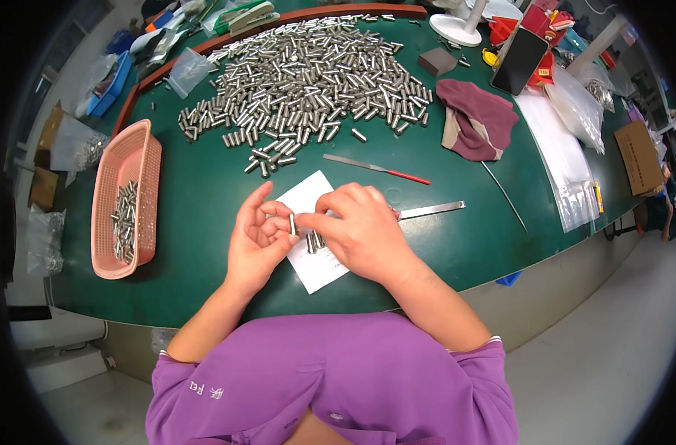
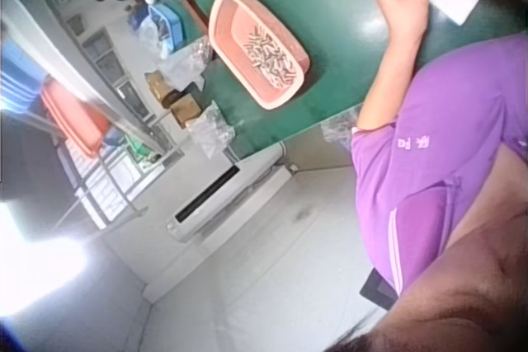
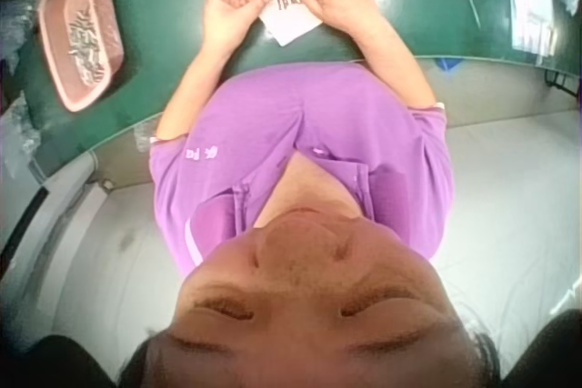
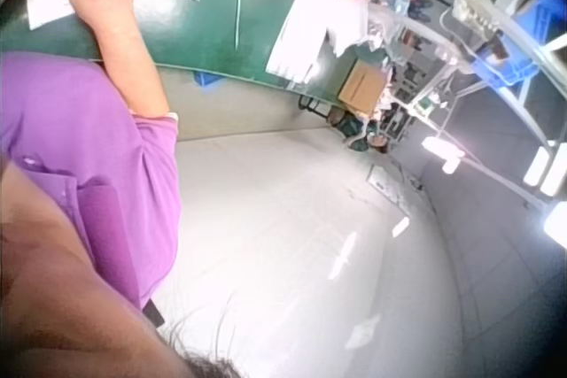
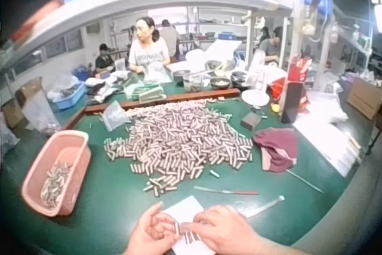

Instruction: The person picks up small cylindrical metal parts from a pile on a green workbench and arranges them on a white paper. They use a rectangular sanding block to rub the ends of the metal parts, then place the finished pieces into a pink plastic basket. The person repeats this process of picking, sanding, and placing throughout the video.

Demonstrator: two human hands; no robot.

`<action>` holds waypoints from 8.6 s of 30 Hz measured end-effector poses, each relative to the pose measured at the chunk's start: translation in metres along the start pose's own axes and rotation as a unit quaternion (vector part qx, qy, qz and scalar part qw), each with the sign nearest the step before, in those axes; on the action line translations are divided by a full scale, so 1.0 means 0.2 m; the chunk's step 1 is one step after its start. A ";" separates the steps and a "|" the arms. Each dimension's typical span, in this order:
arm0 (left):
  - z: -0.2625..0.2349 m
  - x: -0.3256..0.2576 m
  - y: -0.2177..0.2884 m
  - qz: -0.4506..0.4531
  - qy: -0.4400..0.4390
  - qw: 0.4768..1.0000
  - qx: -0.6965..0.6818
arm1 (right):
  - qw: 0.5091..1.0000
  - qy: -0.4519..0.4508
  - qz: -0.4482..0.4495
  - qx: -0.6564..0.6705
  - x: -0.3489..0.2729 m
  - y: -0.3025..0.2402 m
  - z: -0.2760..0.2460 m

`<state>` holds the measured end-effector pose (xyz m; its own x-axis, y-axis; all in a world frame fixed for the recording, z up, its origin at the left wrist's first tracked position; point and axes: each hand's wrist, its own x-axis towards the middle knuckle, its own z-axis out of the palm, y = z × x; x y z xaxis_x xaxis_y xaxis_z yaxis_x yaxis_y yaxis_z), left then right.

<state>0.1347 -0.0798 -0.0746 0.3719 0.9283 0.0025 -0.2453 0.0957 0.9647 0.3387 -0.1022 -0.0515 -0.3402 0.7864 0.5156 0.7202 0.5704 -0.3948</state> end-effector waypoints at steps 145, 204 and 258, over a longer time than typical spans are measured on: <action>-0.38 -0.68 0.02 0.225 0.205 0.696 0.651 | 0.709 0.233 0.415 0.521 2.06 1.24 0.42; 0.05 0.20 0.34 0.021 -0.014 0.975 -0.221 | 0.960 0.040 -0.070 0.269 0.50 -0.10 -0.03; -0.11 -0.25 0.35 0.082 -0.041 0.978 0.190 | 0.851 0.497 0.068 -0.156 0.43 0.09 -1.20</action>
<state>0.0780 -0.1113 -0.0123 0.4298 0.8866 0.1708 0.0367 -0.2062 0.9778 0.4674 -0.0813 0.1693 0.3269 0.1632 0.9309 0.8901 0.2780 -0.3613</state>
